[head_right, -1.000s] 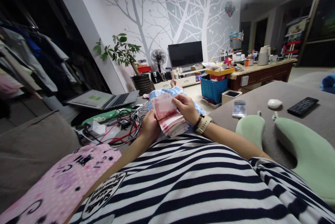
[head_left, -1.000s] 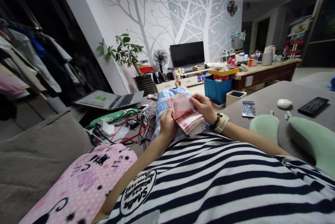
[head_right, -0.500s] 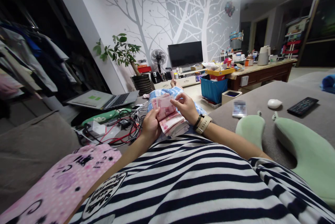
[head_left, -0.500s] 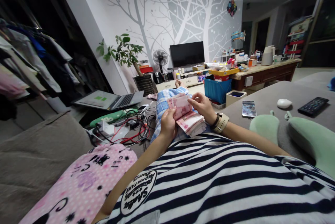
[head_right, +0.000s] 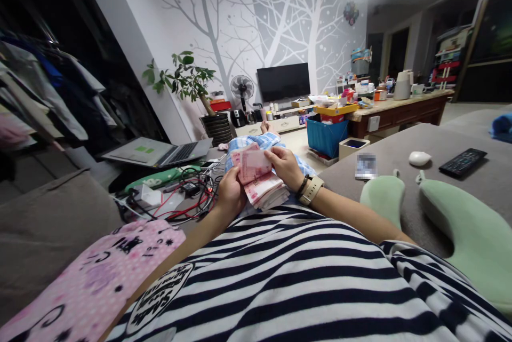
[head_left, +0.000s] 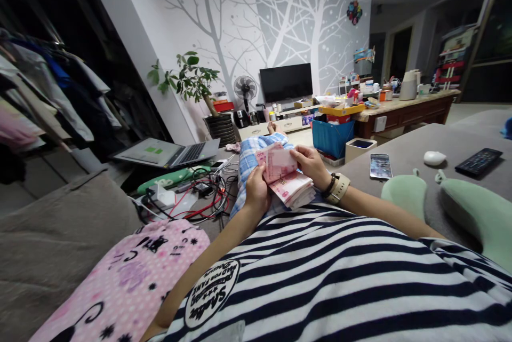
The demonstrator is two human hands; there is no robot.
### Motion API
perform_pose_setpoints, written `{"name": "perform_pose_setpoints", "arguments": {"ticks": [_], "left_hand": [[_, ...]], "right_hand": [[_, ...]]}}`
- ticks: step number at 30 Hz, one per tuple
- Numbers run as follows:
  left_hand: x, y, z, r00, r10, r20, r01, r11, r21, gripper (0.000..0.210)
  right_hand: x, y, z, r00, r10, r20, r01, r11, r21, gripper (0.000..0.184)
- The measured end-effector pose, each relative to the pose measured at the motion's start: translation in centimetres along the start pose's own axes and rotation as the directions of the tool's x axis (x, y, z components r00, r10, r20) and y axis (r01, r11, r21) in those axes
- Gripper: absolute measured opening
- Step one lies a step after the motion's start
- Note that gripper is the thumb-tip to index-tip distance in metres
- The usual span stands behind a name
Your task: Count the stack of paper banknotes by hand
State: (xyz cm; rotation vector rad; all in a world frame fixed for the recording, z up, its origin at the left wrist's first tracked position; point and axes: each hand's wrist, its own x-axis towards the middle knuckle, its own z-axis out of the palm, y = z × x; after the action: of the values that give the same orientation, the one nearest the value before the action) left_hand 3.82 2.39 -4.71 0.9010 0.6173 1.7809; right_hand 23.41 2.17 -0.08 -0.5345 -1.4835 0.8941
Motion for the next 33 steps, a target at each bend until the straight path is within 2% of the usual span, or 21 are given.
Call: {"name": "perform_pose_setpoints", "arguments": {"ticks": [11,18,25,33], "left_hand": [[-0.1,0.2,-0.3,0.997,0.046,0.055,-0.053,0.990,0.133,0.014],[-0.4,0.5,0.1,0.999,0.037,0.032,-0.041,0.988,0.151,0.011],[-0.7,0.8,0.6,0.998,0.042,0.048,-0.047,0.993,0.109,0.027],[-1.1,1.0,0.9,0.996,0.023,0.091,-0.029,0.998,0.060,0.046]], "right_hand": [[-0.5,-0.7,0.3,1.000,-0.023,-0.011,0.023,0.998,0.062,0.087],[-0.4,-0.6,0.1,0.999,-0.033,-0.001,0.033,0.998,0.058,0.081],[-0.8,-1.0,0.2,1.000,-0.019,0.023,0.018,0.999,0.043,0.088],[-0.2,-0.9,-0.1,0.997,-0.010,-0.072,0.009,1.000,-0.005,0.092]]}}
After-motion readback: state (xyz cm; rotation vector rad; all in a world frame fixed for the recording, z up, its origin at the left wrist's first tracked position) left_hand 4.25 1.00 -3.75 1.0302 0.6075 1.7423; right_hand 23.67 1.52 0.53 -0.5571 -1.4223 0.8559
